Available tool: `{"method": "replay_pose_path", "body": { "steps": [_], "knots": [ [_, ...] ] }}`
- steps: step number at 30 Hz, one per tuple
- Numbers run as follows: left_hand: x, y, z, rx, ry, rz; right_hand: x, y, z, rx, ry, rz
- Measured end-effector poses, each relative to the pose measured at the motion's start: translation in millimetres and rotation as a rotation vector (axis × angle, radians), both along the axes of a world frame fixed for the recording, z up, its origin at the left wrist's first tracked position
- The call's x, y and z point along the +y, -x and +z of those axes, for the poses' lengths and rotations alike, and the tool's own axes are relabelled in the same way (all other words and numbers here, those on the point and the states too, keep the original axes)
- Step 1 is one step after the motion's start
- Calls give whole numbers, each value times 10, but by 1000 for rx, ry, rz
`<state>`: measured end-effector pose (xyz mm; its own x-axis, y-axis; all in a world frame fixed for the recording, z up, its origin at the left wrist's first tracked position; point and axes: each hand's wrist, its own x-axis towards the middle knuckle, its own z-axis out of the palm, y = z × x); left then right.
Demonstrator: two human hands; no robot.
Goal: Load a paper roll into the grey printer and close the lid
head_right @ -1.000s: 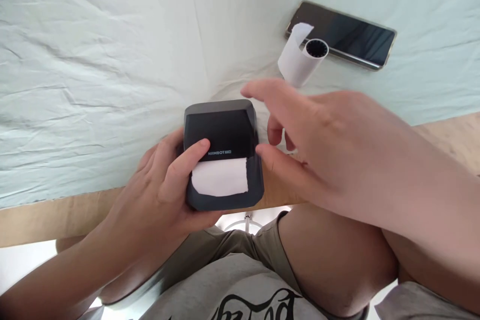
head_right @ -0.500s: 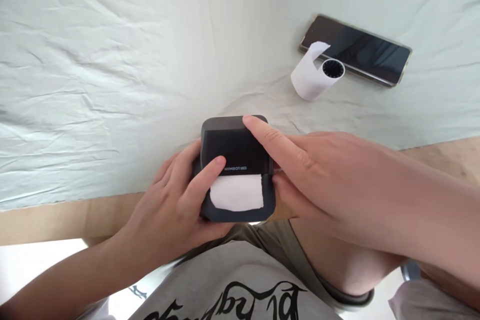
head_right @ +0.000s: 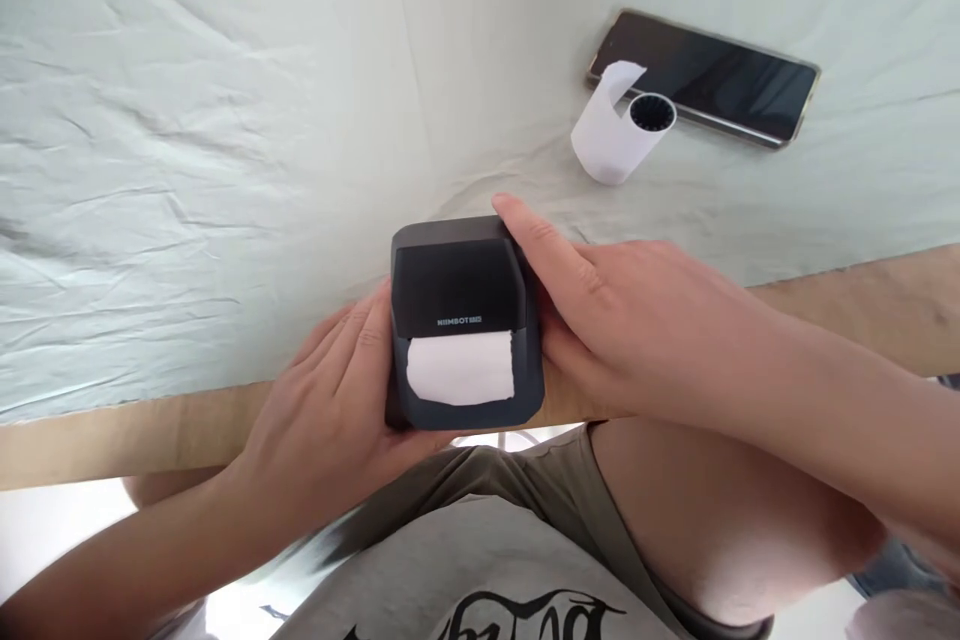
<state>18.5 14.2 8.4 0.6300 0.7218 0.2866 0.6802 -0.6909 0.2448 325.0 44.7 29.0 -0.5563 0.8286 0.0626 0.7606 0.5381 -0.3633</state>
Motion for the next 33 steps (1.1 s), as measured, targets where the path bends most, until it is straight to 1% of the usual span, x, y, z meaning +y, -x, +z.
{"method": "replay_pose_path", "body": {
  "steps": [2, 5, 7, 11, 15, 17, 20, 24, 25, 27, 30, 33],
  "knots": [
    [-14, 6, 13, 13, -2, -4, 63, 18, 29, -1, 42, 49],
    [-41, 16, -5, -4, -11, 13, 101, 37, -4, 36, 73, 32],
    [-50, 31, -20, -27, -3, 22, 75, 47, -66, 56, 41, 22],
    [-26, 81, -13, -43, 15, 22, -24, 75, -159, 27, -106, 19],
    [8, 110, -4, -31, -1, -6, -57, 94, -151, -5, -116, 14],
    [8, 101, -13, -40, -11, -7, -37, 83, -121, -5, -80, 21],
    [-3, 70, -27, -62, -18, 4, 11, 57, -42, -18, 30, 59],
    [6, 75, -19, -68, 34, 13, 44, 47, 113, 85, 201, -11],
    [13, 88, -17, -72, 54, 6, 44, 49, 151, 119, 215, -24],
    [24, 111, -22, -81, 88, -12, 41, 56, 212, 163, 151, -37],
    [13, 105, -46, -89, 108, 11, 42, 70, 263, 157, 63, -31],
    [-16, 57, -61, -97, 96, 49, 69, 71, 300, 168, 98, -56]
  ]
}}
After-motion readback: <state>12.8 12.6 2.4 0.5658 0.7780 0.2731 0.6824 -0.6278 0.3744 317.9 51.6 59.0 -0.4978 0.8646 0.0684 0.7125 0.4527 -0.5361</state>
